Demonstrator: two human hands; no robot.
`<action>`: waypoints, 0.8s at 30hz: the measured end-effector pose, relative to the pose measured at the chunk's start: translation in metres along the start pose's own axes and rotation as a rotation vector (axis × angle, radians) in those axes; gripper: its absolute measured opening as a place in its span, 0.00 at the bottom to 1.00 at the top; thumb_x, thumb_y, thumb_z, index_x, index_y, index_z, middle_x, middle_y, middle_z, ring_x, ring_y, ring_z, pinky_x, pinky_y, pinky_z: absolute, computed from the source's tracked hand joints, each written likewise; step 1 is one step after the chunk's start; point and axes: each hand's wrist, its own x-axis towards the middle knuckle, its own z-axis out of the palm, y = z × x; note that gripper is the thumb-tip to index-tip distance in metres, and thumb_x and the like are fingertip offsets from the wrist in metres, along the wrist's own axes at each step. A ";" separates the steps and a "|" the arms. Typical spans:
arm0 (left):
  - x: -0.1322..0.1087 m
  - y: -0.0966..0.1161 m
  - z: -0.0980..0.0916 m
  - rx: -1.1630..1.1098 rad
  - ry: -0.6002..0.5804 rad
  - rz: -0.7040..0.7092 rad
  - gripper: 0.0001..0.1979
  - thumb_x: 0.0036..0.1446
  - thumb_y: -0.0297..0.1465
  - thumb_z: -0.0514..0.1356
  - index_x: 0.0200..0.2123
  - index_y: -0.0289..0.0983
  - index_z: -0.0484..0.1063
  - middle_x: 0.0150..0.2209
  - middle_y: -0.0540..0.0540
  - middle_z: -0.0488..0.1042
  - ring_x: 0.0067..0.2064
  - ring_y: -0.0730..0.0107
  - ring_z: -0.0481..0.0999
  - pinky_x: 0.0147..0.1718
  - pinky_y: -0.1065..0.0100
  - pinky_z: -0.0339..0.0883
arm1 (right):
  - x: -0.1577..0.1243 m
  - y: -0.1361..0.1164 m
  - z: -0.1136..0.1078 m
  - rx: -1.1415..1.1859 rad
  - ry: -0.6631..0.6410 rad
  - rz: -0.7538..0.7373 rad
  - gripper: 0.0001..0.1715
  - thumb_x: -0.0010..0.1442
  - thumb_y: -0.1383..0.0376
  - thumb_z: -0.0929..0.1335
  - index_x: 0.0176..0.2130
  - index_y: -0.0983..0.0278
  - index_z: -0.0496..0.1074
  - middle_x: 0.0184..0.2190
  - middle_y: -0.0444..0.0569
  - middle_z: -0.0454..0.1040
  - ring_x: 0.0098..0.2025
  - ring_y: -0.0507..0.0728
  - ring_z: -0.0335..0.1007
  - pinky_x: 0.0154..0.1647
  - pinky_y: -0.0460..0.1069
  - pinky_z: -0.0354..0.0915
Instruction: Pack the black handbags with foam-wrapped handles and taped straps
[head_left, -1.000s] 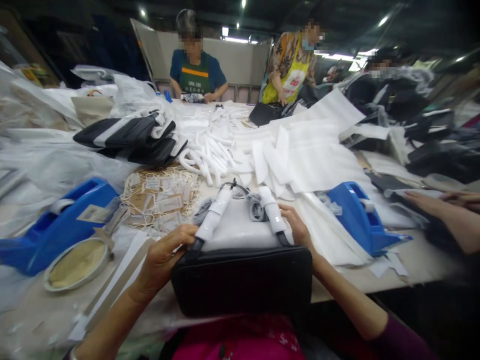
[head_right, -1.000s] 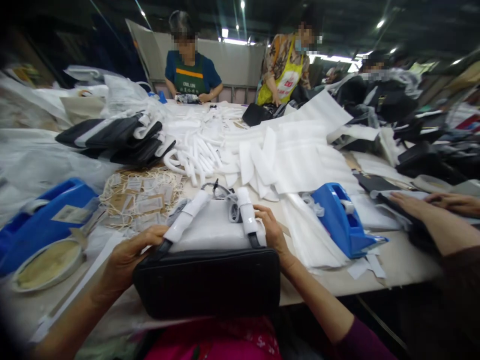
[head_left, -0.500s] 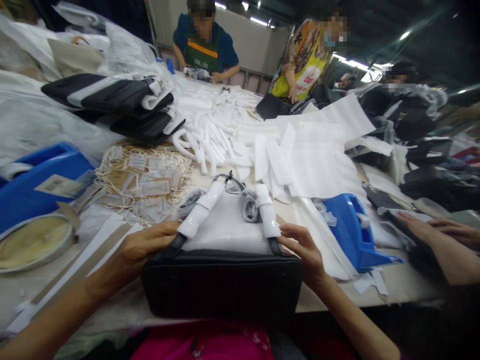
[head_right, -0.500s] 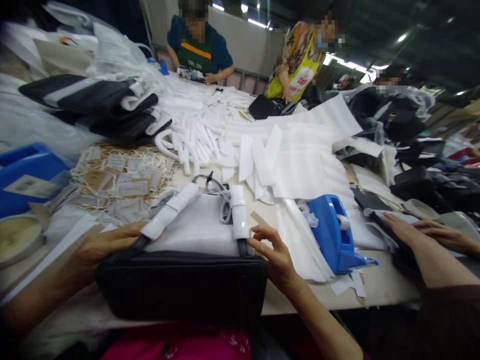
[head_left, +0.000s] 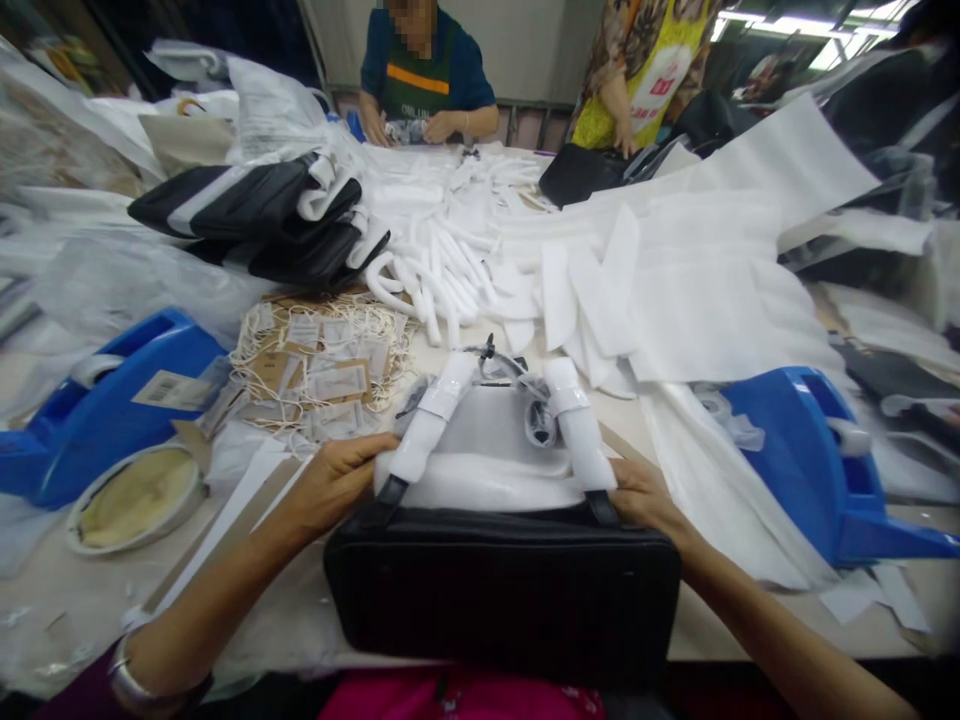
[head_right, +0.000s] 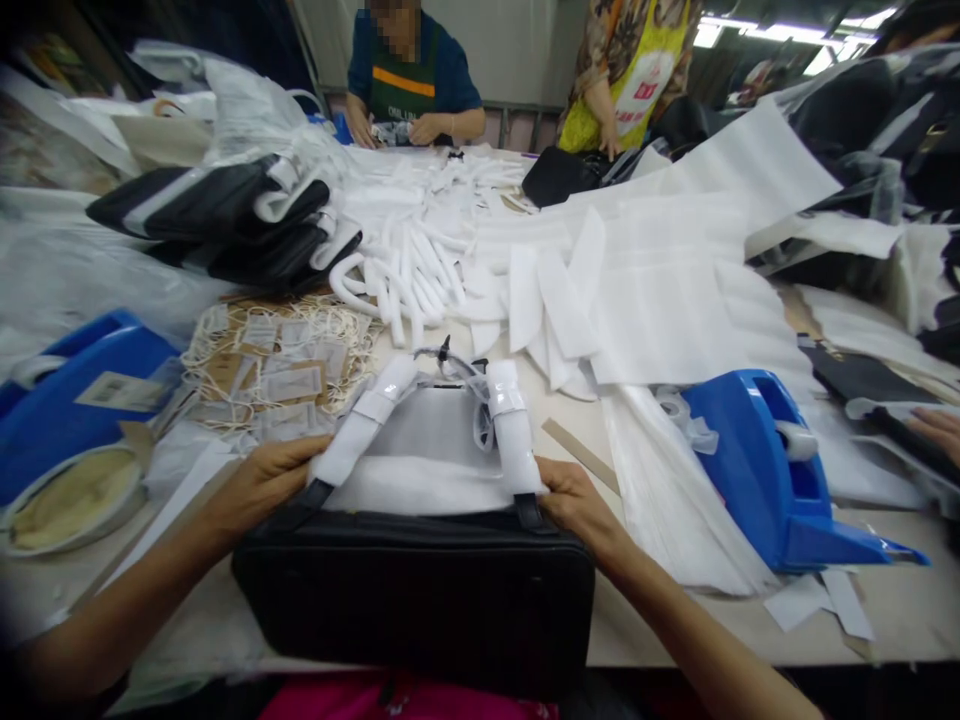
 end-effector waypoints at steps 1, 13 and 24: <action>0.002 0.000 0.001 -0.043 -0.023 -0.027 0.14 0.55 0.39 0.59 0.35 0.35 0.79 0.29 0.48 0.78 0.32 0.63 0.76 0.30 0.69 0.70 | 0.004 0.001 -0.001 0.056 -0.023 0.093 0.13 0.53 0.60 0.69 0.22 0.65 0.75 0.20 0.45 0.68 0.22 0.54 0.64 0.24 0.48 0.62; -0.015 -0.007 -0.005 -0.166 -0.146 -0.042 0.18 0.58 0.44 0.57 0.40 0.39 0.79 0.28 0.45 0.77 0.37 0.58 0.76 0.37 0.64 0.72 | -0.029 -0.010 0.002 0.154 0.153 -0.049 0.09 0.55 0.58 0.72 0.32 0.62 0.77 0.35 0.48 0.73 0.39 0.59 0.69 0.40 0.51 0.66; -0.027 -0.003 -0.018 -0.198 -0.261 -0.002 0.23 0.59 0.47 0.55 0.49 0.38 0.76 0.46 0.41 0.77 0.48 0.53 0.75 0.50 0.56 0.67 | -0.035 -0.022 -0.021 0.062 -0.240 0.066 0.21 0.56 0.48 0.69 0.31 0.62 0.80 0.31 0.52 0.77 0.40 0.64 0.73 0.40 0.54 0.71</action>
